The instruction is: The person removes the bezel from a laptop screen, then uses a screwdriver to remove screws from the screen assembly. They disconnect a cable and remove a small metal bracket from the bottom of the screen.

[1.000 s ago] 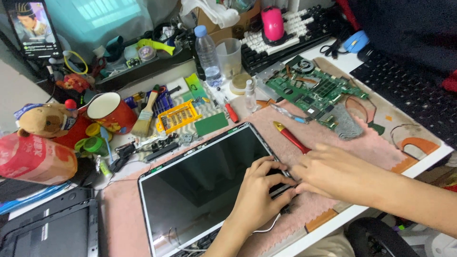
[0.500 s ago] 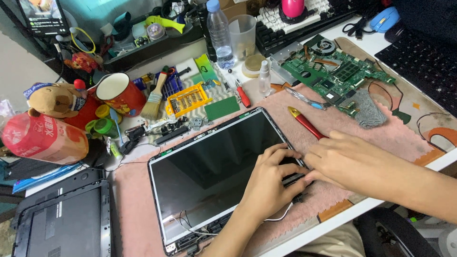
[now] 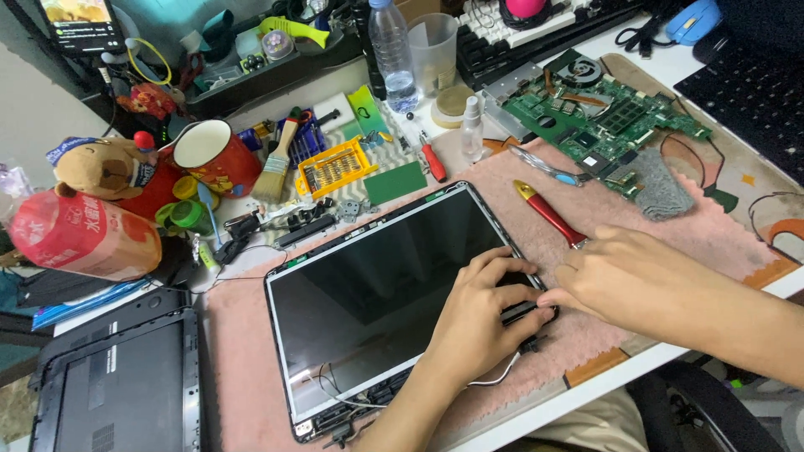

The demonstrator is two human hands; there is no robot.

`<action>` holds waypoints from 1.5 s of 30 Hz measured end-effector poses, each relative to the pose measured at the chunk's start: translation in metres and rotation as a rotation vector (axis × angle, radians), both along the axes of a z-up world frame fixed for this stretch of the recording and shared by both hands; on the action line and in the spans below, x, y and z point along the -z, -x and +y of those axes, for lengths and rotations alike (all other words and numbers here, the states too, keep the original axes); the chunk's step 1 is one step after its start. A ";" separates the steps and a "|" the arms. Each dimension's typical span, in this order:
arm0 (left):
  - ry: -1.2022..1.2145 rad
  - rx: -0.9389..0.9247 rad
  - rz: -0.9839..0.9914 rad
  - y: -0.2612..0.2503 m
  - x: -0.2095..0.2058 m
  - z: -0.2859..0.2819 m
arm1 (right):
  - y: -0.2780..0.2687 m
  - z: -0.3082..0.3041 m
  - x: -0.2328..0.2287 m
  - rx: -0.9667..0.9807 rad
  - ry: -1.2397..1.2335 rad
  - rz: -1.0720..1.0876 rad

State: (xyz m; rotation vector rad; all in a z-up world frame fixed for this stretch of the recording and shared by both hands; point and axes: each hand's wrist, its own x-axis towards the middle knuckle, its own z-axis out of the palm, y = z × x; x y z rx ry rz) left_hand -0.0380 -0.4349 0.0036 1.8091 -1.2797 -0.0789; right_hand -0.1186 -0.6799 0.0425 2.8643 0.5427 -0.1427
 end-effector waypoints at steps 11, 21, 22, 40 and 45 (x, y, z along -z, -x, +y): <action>-0.010 -0.007 -0.016 0.000 0.002 0.001 | -0.001 0.002 -0.002 -0.029 -0.034 0.037; -0.004 0.001 -0.012 -0.001 0.003 0.003 | 0.000 0.000 -0.011 -0.074 -0.034 0.202; -0.008 0.002 -0.013 0.000 0.002 0.002 | 0.001 -0.002 -0.005 -0.106 0.013 0.125; -0.010 0.000 0.000 -0.001 -0.001 0.001 | 0.003 0.017 -0.026 -0.091 -0.085 0.181; -0.003 -0.025 -0.008 0.001 -0.007 -0.003 | 0.001 0.014 -0.016 -0.120 0.023 0.093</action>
